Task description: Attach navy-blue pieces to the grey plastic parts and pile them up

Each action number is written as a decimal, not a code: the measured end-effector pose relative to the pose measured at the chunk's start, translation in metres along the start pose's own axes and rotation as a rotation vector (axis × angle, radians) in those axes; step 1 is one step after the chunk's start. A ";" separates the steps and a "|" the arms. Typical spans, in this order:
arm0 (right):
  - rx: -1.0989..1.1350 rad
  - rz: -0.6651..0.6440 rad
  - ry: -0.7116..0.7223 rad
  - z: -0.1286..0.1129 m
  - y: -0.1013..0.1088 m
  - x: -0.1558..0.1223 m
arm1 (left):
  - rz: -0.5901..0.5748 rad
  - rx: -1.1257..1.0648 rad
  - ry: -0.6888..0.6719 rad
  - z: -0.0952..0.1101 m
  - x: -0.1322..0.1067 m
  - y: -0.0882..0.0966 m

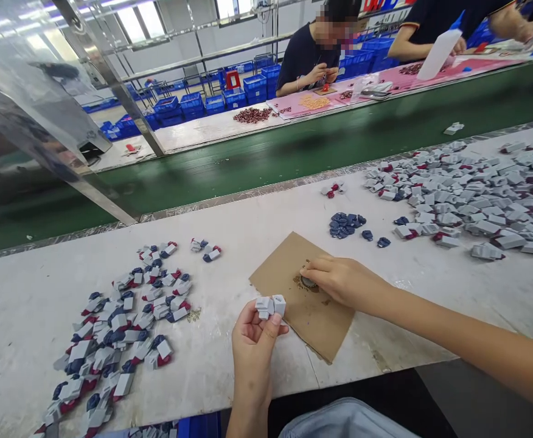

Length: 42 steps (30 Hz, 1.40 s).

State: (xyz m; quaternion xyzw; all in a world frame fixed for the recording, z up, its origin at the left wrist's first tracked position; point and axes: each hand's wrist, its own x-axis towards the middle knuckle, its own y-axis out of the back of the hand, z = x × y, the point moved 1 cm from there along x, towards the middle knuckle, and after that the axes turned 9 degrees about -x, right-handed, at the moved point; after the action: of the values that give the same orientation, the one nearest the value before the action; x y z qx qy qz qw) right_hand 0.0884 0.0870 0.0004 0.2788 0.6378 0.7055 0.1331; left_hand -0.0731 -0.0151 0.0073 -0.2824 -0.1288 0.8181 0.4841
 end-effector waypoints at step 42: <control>0.975 0.103 -0.331 -0.038 0.041 -0.018 | -0.272 0.532 -0.223 -0.006 -0.002 0.009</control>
State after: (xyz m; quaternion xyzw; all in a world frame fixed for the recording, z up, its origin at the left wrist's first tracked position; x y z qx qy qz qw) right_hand 0.0888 0.0398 0.0347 0.4473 0.8484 0.2783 0.0521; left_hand -0.0755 -0.0213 -0.0010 -0.0348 0.0010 0.7769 0.6287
